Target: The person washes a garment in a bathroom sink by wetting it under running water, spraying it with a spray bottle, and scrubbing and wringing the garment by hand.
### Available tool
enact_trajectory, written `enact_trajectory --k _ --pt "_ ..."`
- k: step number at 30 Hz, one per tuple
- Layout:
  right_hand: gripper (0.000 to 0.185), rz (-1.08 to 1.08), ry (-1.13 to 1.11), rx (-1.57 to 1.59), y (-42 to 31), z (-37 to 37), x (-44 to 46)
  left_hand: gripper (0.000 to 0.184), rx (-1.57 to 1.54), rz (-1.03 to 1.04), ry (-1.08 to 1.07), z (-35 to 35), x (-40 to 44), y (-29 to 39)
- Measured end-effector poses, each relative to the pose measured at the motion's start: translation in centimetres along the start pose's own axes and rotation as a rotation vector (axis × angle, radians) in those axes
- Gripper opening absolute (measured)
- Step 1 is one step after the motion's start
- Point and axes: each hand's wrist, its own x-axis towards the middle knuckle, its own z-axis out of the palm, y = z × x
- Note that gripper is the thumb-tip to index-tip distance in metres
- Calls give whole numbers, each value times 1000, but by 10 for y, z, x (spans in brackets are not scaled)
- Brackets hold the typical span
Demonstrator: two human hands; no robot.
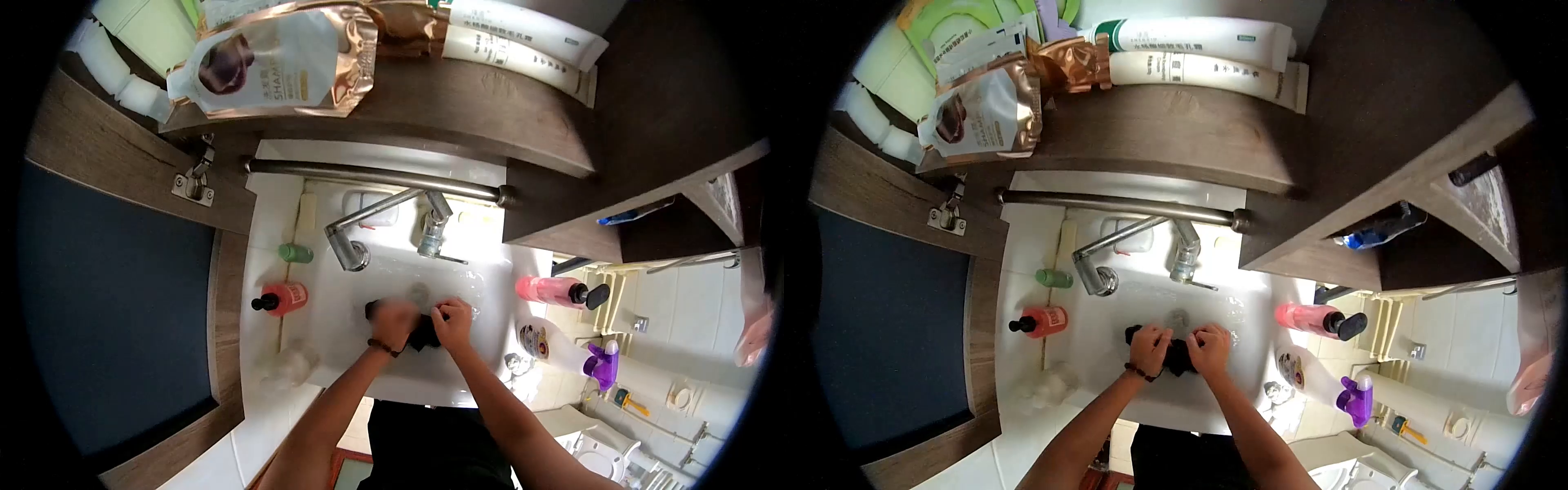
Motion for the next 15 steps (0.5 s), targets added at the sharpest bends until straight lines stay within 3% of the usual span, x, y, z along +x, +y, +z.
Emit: enact_trajectory --k 2,4,6,8,12,14,15 --pt "13 -148 53 -208 -5 -3 -9 25 47 10 -111 -7 -11 9" --pt "14 -184 98 -338 -10 9 -18 22 411 136 95 0 -20 21" --pt "16 -215 134 -465 -6 18 -20 25 435 130 80 14 -24 2" --pt "19 -181 32 -458 5 22 -23 27 385 61 -168 22 -25 -10" --pt "20 -99 -93 -478 18 33 -12 28 349 -22 -250 30 -10 -16" --pt "26 -4 -284 -498 25 37 -1 29 365 -175 -535 28 8 -8" --pt "26 -3 -275 -498 20 34 3 29 368 -167 -533 26 11 -3"
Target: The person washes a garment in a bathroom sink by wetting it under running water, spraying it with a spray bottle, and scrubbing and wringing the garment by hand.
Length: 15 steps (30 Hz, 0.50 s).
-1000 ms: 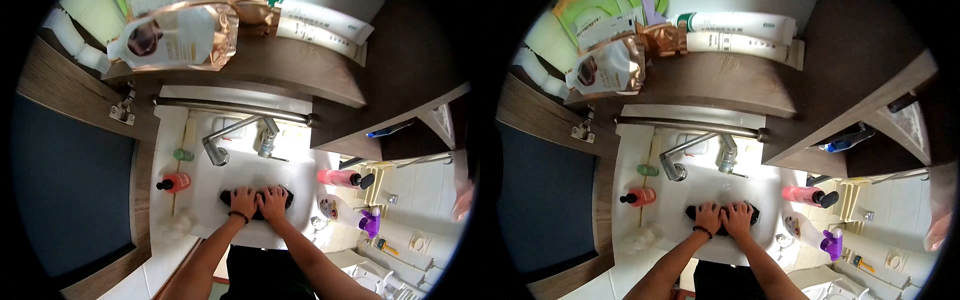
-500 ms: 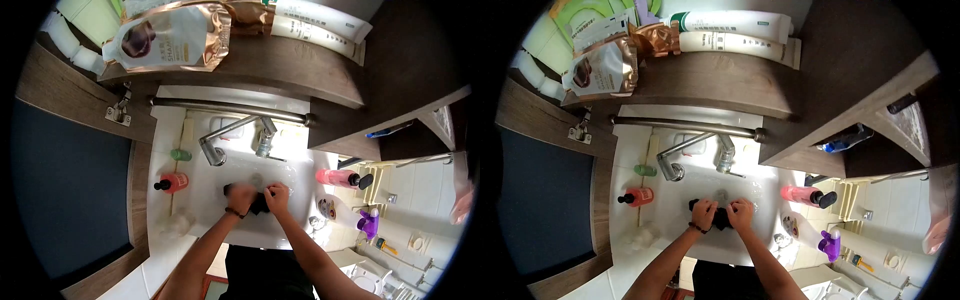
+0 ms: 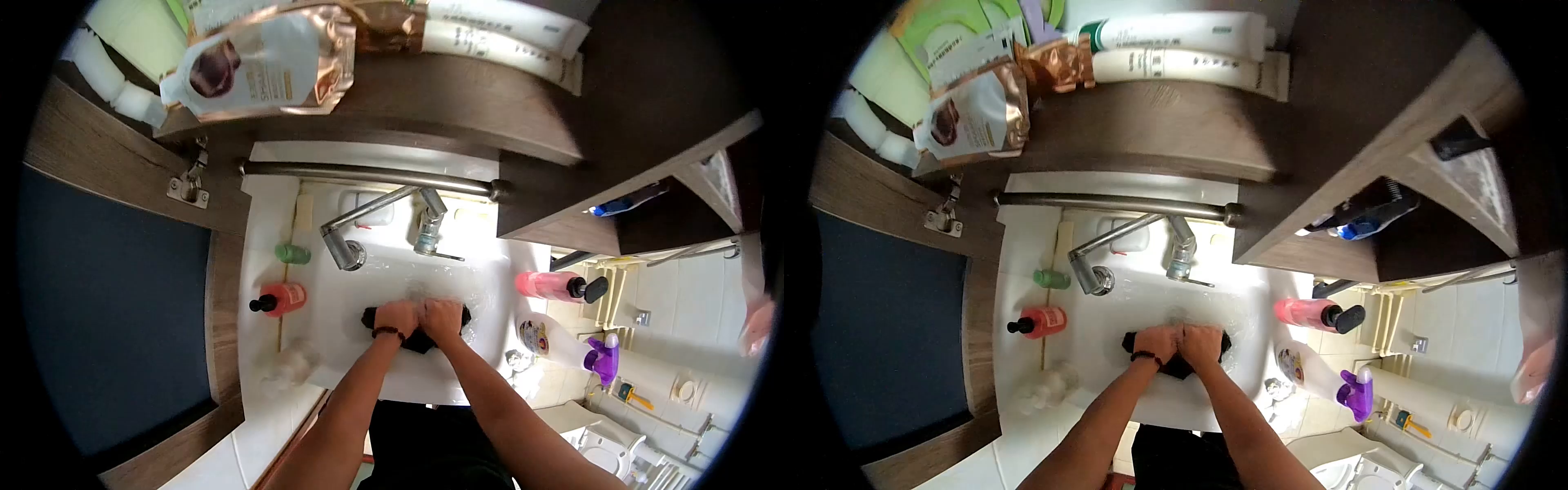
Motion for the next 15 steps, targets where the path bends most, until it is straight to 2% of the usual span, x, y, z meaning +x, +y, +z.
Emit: enact_trajectory --k 2,3,5,6,7,9,10,11,13,15 --pt "25 168 9 217 -4 -13 9 33 -141 -127 80 -12 3 7" --pt "25 168 15 218 -4 -23 8 33 -138 -123 84 -18 -1 9" --pt "20 -12 288 401 2 -46 -9 32 -362 77 370 -24 -23 7" --pt "19 50 182 500 6 -51 -17 32 -361 75 366 -24 -32 5" --pt "19 56 178 502 3 -53 -28 30 -272 87 344 -22 -42 2" --pt "18 -106 343 172 -3 -56 -36 31 -185 102 335 -12 -52 2" --pt "27 -91 327 130 -6 -46 -40 34 6 99 443 -2 -59 5" --pt "27 -95 328 130 -5 -38 -43 39 198 93 549 7 -61 5" --pt "35 -85 255 -33 -10 -32 -48 43 243 91 468 8 -56 2" --pt "29 -85 247 -51 -3 -13 -48 40 75 61 229 18 -48 -5"
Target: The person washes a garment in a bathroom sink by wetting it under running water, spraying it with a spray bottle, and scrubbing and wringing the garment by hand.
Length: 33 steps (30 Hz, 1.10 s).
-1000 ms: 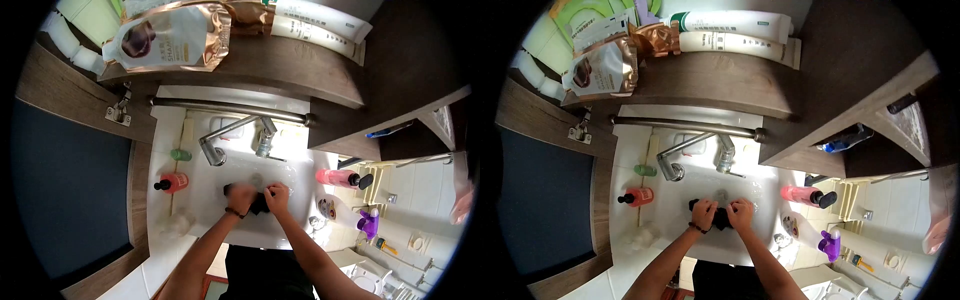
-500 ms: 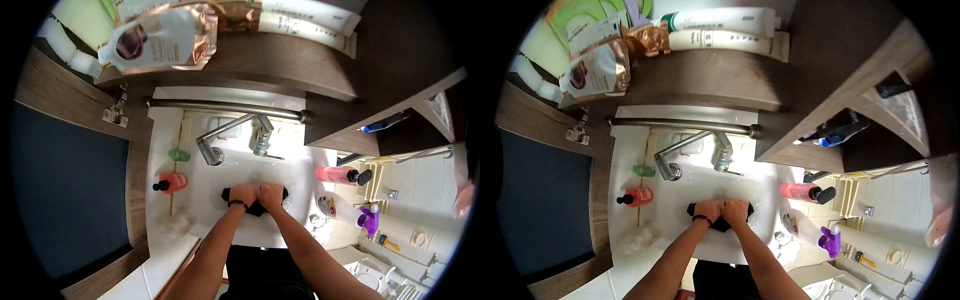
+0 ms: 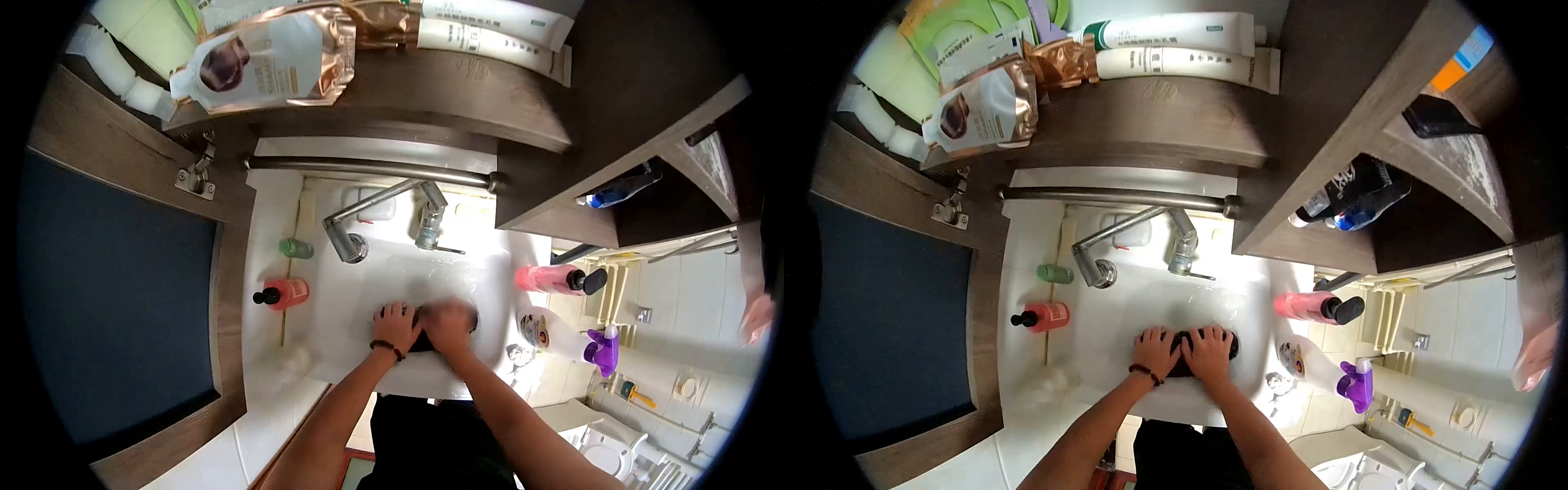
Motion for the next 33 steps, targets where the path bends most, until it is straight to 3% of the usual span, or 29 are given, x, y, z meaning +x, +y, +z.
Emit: enact_trajectory --k 2,4,7,9,11,12,13,14,15,16,18,19,20,22,24,27,28,31,33 --pt "25 11 -224 -31 20 34 5 38 15 17 32 2 13 -2" --pt "23 11 -222 -125 13 30 21 38 -74 -15 -34 12 20 -7" --pt "29 0 -102 85 4 8 37 38 -162 -103 -227 5 36 -3" --pt "37 171 -169 175 7 7 44 41 -295 -180 -202 -1 44 0" --pt "39 395 -62 290 2 -6 39 55 -574 -279 -163 20 42 -17" --pt "39 486 -4 362 -1 -15 35 55 -572 -270 -173 22 35 -19" --pt "39 497 3 363 -3 -19 32 59 -903 -294 -137 22 29 -20" --pt "37 591 60 621 -6 -25 31 62 -1231 -315 -95 22 23 -20" --pt "37 671 119 882 -10 -30 33 66 -1334 -406 -116 21 16 -13" --pt "37 662 127 890 -20 -45 34 66 -1328 -396 -107 1 11 4" --pt "35 770 131 1409 -46 -84 34 67 -1926 -747 -310 -56 -7 42" --pt "30 795 121 1577 -47 -78 30 66 -2091 -546 -386 -42 -8 35" --pt "30 777 125 1583 -47 -80 27 66 -2088 -528 -377 -47 -10 38" --pt "26 681 89 1810 -44 -85 21 63 -2435 -605 -310 -94 -18 68" --pt "27 574 35 1781 -40 -94 21 59 -2435 -531 -292 -85 -24 71" --pt "54 162 15 1038 -43 -129 16 50 -2467 -622 -40 -62 -26 77" --pt "57 138 -16 982 -47 -165 11 47 -2467 -658 3 -99 -35 98" --pt "57 82 25 877 -14 -179 -26 47 -2478 -345 -137 -105 -38 91" --pt "51 182 -117 879 21 -192 -65 49 -2522 -385 -186 -90 -37 76"
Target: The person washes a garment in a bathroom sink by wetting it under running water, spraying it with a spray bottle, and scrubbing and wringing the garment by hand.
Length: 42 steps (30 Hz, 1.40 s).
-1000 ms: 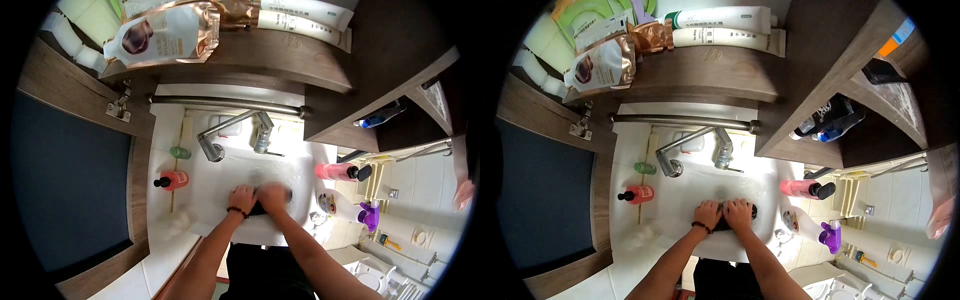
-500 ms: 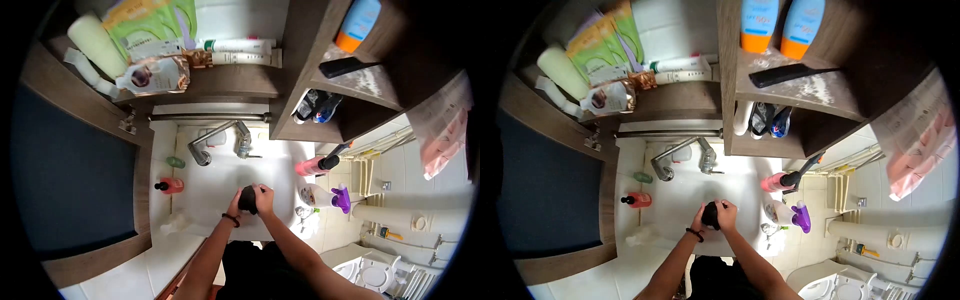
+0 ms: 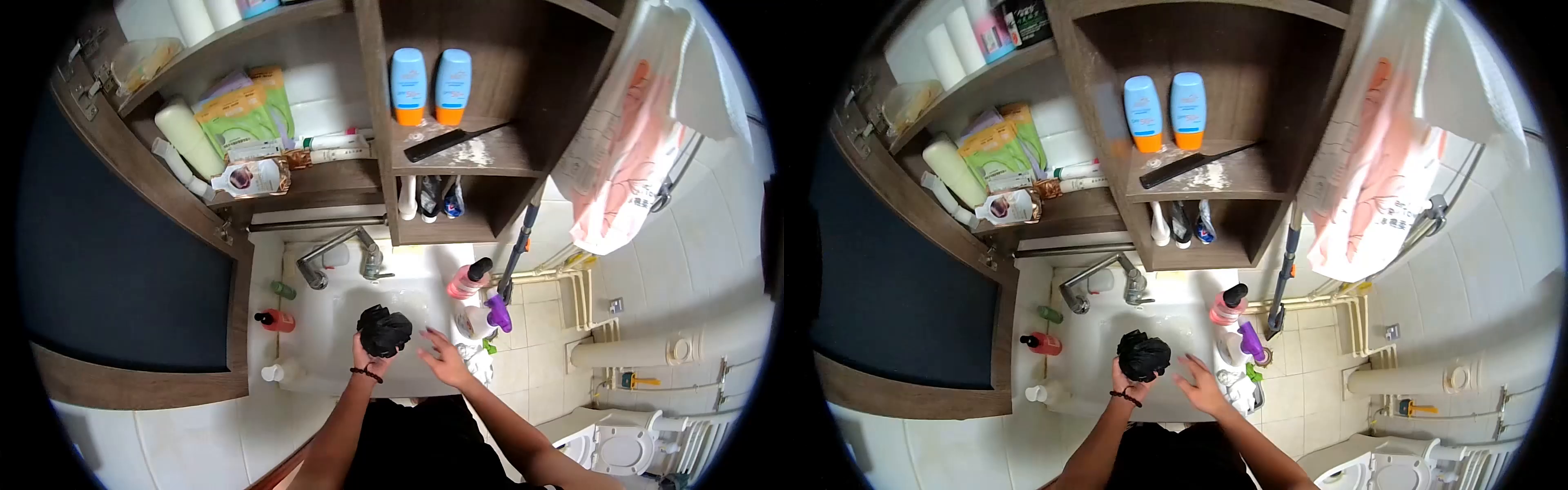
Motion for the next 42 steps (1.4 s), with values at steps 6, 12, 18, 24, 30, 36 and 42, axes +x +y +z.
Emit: enact_trajectory --k 6,12,18,24,30,36,42 --pt "51 197 367 82 18 -107 -68 55 -16 18 36 11 0 -4" --pt "58 -247 466 88 -66 -118 0 51 -22 -27 -24 18 2 -9" --pt "31 -139 413 265 -50 -101 33 50 -47 9 -38 20 -8 -6" --pt "23 -169 178 271 -127 -111 37 50 -83 -10 -111 45 -20 14" --pt "23 -123 80 304 -162 -85 20 56 -164 -59 -266 49 -11 29" --pt "36 -31 0 215 -165 -38 17 59 -117 -44 -223 50 -11 34" --pt "27 61 59 77 -152 -6 11 59 -113 -76 -240 35 -3 42"
